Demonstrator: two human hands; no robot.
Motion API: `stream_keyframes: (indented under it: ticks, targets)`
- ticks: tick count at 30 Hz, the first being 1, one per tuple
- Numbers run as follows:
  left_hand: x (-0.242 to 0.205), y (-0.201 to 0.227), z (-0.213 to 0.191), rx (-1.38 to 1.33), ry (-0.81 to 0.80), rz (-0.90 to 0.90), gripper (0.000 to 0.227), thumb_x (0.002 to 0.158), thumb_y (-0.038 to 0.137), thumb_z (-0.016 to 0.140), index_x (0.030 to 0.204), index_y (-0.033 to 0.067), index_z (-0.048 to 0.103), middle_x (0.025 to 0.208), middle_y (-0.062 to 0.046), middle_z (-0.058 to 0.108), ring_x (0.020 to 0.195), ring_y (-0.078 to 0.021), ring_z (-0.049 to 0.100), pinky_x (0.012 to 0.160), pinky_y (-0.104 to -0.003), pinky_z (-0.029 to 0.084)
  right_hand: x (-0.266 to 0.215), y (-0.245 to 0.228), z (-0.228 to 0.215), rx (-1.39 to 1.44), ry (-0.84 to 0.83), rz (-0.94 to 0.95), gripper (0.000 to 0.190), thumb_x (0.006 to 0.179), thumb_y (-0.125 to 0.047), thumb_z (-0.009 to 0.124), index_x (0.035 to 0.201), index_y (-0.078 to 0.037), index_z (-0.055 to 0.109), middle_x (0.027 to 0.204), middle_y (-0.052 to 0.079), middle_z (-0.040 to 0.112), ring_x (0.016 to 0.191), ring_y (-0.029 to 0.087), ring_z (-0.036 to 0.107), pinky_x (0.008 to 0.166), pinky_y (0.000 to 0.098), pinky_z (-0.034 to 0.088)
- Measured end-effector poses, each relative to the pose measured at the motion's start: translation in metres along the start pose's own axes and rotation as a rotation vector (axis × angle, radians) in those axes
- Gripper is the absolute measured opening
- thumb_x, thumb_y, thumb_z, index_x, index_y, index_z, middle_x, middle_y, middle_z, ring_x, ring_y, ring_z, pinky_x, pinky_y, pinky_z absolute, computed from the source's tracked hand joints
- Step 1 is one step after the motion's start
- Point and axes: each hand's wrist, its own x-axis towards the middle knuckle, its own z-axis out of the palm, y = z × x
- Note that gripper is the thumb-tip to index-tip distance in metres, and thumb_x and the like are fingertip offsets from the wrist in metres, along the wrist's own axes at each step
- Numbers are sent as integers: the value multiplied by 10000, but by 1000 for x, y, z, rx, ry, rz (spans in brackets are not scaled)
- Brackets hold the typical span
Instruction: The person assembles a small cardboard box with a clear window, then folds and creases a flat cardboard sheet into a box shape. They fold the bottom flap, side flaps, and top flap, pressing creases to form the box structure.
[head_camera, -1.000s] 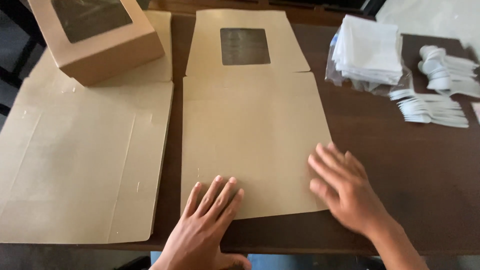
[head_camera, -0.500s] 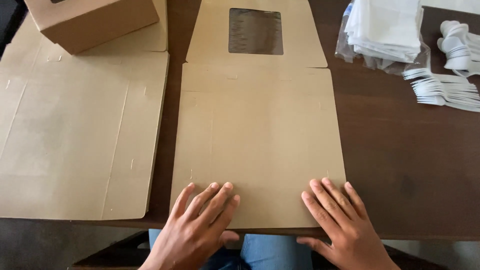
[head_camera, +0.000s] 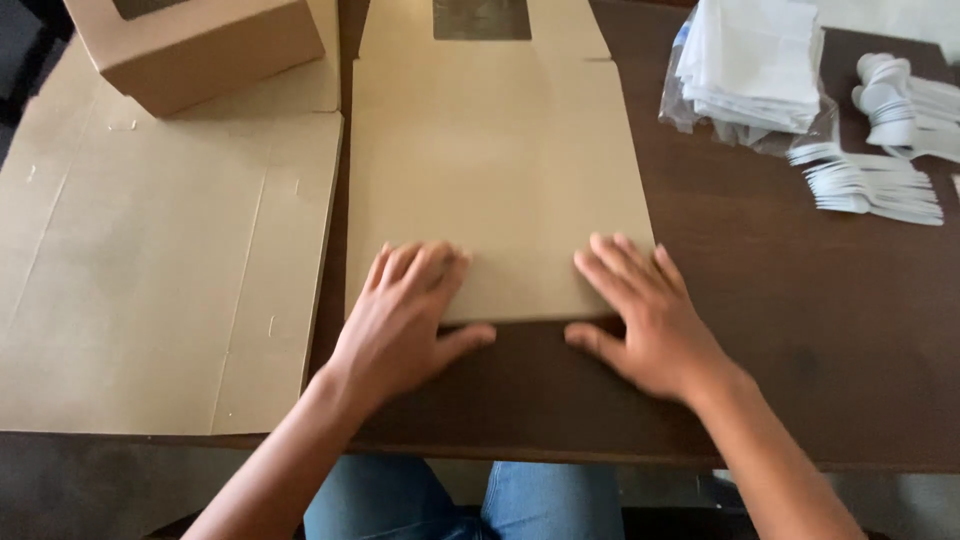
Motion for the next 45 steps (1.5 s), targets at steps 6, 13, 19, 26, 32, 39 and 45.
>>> stream_keyframes:
  ticks: [6,13,19,26,32,39,45]
  targets:
    - [37,-28,8,25,-55,-77,799,868,636,694,1433,79,597,1395,-165,535,1371,-400,475,1131,-618,387,49,29,-11,-129,126,18,760,928,-718,495,1514,-234,512,1540,76,526,1440,322,466,1149,596,370]
    - [30,-33,5,46,-62,-34,725,927,586,643,1448,89,554,1430,-147,528,1409,-365,458,1155,-585,376,39,22,-35,-1,230,247,673,984,-498,575,1539,-126,491,1436,186,579,1340,381,551,1086,517,472]
    - [29,-31,10,16,-12,-59,696,935,557,666,1431,77,573,1426,-166,537,1412,-370,458,1173,-583,341,38,21,-49,544,240,724,648,962,-320,607,1570,-160,448,1339,153,667,1267,330,617,1025,487,514]
    - [29,-30,16,-46,-3,-139,695,920,552,689,1433,98,574,1439,-158,527,1439,-365,427,1201,-590,296,49,54,-51,1103,262,873,708,991,-356,583,1580,-45,343,1255,246,648,896,239,692,552,230,406]
    - [29,-29,16,-94,-9,-190,717,902,570,703,1432,103,576,1451,-155,528,1449,-358,415,1215,-589,272,45,40,-68,1252,252,886,689,980,-333,577,1550,0,380,1217,268,670,692,153,624,460,180,296]
    - [28,-30,18,-113,16,-193,707,896,553,721,1420,97,589,1443,-159,538,1443,-354,426,1219,-588,265,57,57,-50,1186,210,867,531,977,-352,643,1385,-16,595,958,167,664,558,143,565,410,188,277]
    - [29,-27,15,-126,31,-203,709,885,555,733,1408,95,599,1434,-161,550,1437,-355,435,1223,-587,260,59,62,-58,1242,208,893,518,977,-361,612,1313,33,614,787,50,517,501,69,418,401,162,212]
